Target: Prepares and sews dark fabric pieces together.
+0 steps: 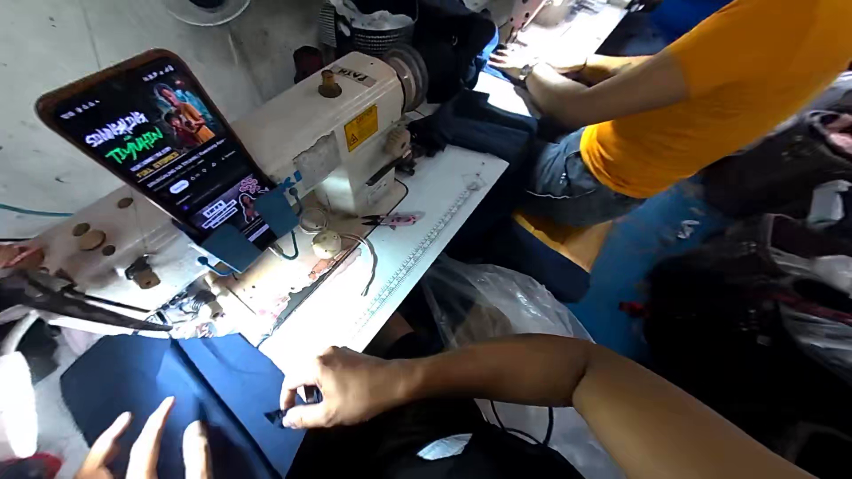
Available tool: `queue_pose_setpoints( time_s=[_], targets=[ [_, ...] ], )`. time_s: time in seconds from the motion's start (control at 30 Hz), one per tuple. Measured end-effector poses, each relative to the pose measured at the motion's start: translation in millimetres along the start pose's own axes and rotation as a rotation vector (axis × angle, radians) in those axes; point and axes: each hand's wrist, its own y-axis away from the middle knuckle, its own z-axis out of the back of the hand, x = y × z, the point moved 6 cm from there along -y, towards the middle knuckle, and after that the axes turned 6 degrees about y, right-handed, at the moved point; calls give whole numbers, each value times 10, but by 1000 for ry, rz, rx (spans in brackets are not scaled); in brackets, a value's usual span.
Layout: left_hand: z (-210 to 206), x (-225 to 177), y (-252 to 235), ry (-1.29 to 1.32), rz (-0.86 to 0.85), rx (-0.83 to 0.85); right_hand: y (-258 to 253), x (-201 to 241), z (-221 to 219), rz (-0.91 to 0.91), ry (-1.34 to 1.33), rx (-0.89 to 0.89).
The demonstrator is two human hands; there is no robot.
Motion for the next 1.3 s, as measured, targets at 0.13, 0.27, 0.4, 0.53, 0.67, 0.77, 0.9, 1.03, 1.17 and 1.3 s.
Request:
queue_pose_setpoints(
  time_s=[0.13,0.27,0.4,0.53,0.67,0.77,0.9,1.03,1.17,1.3],
  targets=[
    [-188,-357,-35,629,-97,109,-128,67,125,14,-179,-85],
    [-391,-608,-51,1129,104,187,-124,38,151,7,-295,-128],
    [-519,-525,-18,1174,128,120,30,-36,173,-20,-243,-44],
    [-560,-486,9,1133,161,146,186,-204,178,-6,-176,8],
    [-610,-487,-55,1156,209,107,141,-170,190,46,-156,-123],
    [-573,-430,-166,1146,262,13,-13,-64,188,54,-182,-181],
    [-479,-347,-225,1118,281,-22,-229,-15,79,14,-165,-184],
    [-422,-250,-116,1127,280,8,-273,-29,-77,-28,-233,-174],
    [-352,-144,-100,1181,277,93,-289,-38,-168,-66,-193,-152],
    [-383,-31,-365,1139,289,90,-439,27,-96,-2,1,-221]
  ],
)
